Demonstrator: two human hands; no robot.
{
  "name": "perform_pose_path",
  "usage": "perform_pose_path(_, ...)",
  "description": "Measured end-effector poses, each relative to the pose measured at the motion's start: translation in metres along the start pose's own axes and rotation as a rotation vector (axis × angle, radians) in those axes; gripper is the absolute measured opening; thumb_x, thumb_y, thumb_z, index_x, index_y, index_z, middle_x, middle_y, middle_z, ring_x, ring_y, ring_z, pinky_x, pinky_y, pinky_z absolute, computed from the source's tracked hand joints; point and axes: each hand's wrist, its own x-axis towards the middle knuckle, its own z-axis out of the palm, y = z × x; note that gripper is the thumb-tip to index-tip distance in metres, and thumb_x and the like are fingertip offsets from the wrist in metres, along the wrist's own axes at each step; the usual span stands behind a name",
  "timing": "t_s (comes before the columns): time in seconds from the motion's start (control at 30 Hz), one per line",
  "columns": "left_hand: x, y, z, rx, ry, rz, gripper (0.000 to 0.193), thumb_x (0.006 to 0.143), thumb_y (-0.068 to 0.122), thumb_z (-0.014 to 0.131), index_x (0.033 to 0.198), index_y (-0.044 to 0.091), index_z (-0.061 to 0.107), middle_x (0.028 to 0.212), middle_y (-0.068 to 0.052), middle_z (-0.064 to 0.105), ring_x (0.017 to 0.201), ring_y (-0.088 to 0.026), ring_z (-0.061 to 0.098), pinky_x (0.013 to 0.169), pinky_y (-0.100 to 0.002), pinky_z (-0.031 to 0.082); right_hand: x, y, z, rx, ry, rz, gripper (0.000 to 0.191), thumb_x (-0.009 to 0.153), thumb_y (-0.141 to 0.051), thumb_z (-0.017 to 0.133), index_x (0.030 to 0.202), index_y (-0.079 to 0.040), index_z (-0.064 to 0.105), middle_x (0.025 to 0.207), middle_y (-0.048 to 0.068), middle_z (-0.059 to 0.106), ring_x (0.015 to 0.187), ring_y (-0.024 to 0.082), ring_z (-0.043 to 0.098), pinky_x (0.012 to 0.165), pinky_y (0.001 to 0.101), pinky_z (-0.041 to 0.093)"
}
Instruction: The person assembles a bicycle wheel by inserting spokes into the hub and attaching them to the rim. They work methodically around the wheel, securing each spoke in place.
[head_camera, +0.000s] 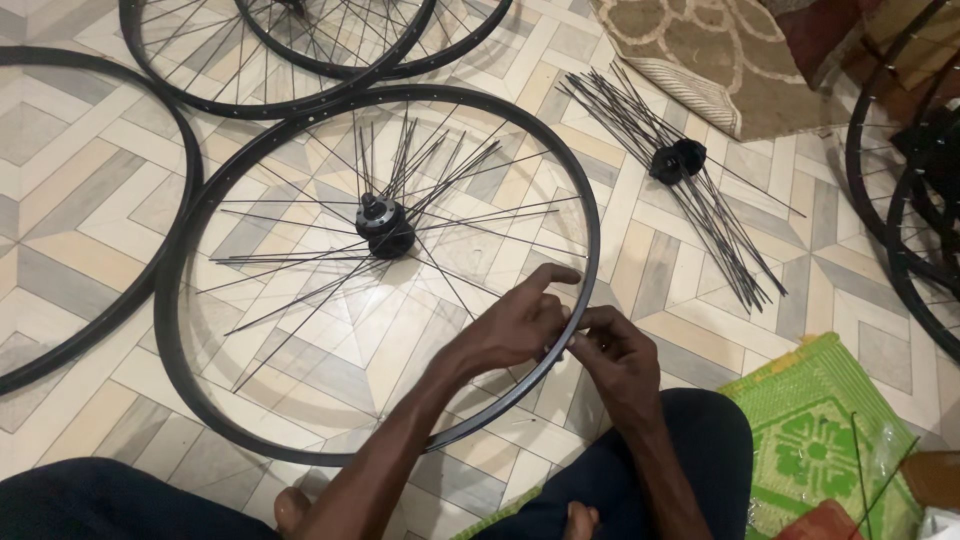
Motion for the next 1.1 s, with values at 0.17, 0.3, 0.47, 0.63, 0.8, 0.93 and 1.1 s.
perform_pose_path(0.17, 0.005, -0.004, -0.008, -0.124, -0.048, 0.031, 0.059, 0.092, 0.006, 0.049, 0.149, 0.004, 0.033, 0.092, -0.011, 0.06, 0.075, -0.021, 0.064, 0.063, -0.036, 0.056, 0.004, -0.005, 0.007, -0.066, 0.045, 0.036, 0.019, 0.089, -0.003, 0.075, 0.106, -0.003, 0.07, 0.077, -0.003, 0.061, 0.065, 0.003, 0.05, 0.055, 0.0205, 0.037)
perform_pose_path(0.3, 0.006, -0.009, -0.014, -0.168, -0.021, 0.005, 0.048, 0.094, 0.012, 0.053, 0.14, 0.005, 0.038, 0.093, -0.01, 0.06, 0.075, -0.02, 0.067, 0.064, -0.035, 0.058, 0.008, -0.006, 0.012, -0.037, 0.042, 0.015, 0.017, 0.09, -0.003, 0.073, 0.107, -0.004, 0.07, 0.078, -0.004, 0.059, 0.065, 0.002, 0.048, 0.055, 0.0196, 0.037)
perform_pose_path(0.47, 0.002, -0.023, -0.025, 0.186, 0.225, -0.018, 0.033, 0.1, 0.032, 0.065, 0.095, 0.0, 0.067, 0.075, -0.009, 0.059, 0.068, -0.021, 0.057, 0.061, -0.039, 0.048, 0.009, -0.005, 0.011, 0.026, 0.057, 0.04, 0.019, 0.089, -0.001, 0.074, 0.108, -0.004, 0.069, 0.079, -0.005, 0.058, 0.068, 0.002, 0.049, 0.058, 0.0192, 0.039)
perform_pose_path(0.63, 0.01, -0.023, -0.017, 0.136, 0.281, -0.065, 0.033, 0.095, 0.036, 0.066, 0.084, 0.005, 0.069, 0.067, -0.008, 0.062, 0.066, -0.02, 0.058, 0.062, -0.04, 0.048, 0.012, -0.007, 0.011, -0.077, 0.095, 0.022, 0.014, 0.091, -0.002, 0.073, 0.105, -0.003, 0.071, 0.078, -0.003, 0.06, 0.066, 0.003, 0.05, 0.056, 0.0204, 0.038)
perform_pose_path(0.8, 0.009, -0.023, -0.026, 0.156, 0.27, -0.083, 0.034, 0.095, 0.035, 0.066, 0.084, 0.003, 0.068, 0.066, -0.01, 0.061, 0.065, -0.021, 0.058, 0.063, -0.04, 0.048, 0.017, -0.005, 0.017, -0.098, 0.065, -0.059, 0.012, 0.094, -0.001, 0.069, 0.105, -0.003, 0.068, 0.083, -0.003, 0.064, 0.071, 0.003, 0.055, 0.061, 0.0201, 0.043)
perform_pose_path(0.93, 0.012, -0.028, -0.029, 0.117, 0.266, 0.013, 0.033, 0.097, 0.033, 0.064, 0.088, 0.001, 0.067, 0.07, -0.01, 0.063, 0.068, -0.02, 0.058, 0.066, -0.039, 0.049, 0.02, -0.006, 0.024, -0.065, 0.079, -0.045, 0.01, 0.096, -0.001, 0.068, 0.106, -0.003, 0.068, 0.085, -0.002, 0.062, 0.074, 0.003, 0.053, 0.063, 0.0205, 0.043)
perform_pose_path(1.1, 0.015, -0.034, -0.03, 0.086, 0.186, 0.126, 0.028, 0.098, 0.03, 0.061, 0.097, 0.003, 0.068, 0.078, -0.009, 0.068, 0.074, -0.018, 0.061, 0.07, -0.038, 0.051, 0.021, -0.006, 0.027, -0.067, 0.107, 0.001, 0.018, 0.089, 0.0, 0.069, 0.106, -0.003, 0.067, 0.092, -0.002, 0.069, 0.073, 0.004, 0.054, 0.06, 0.0215, 0.042)
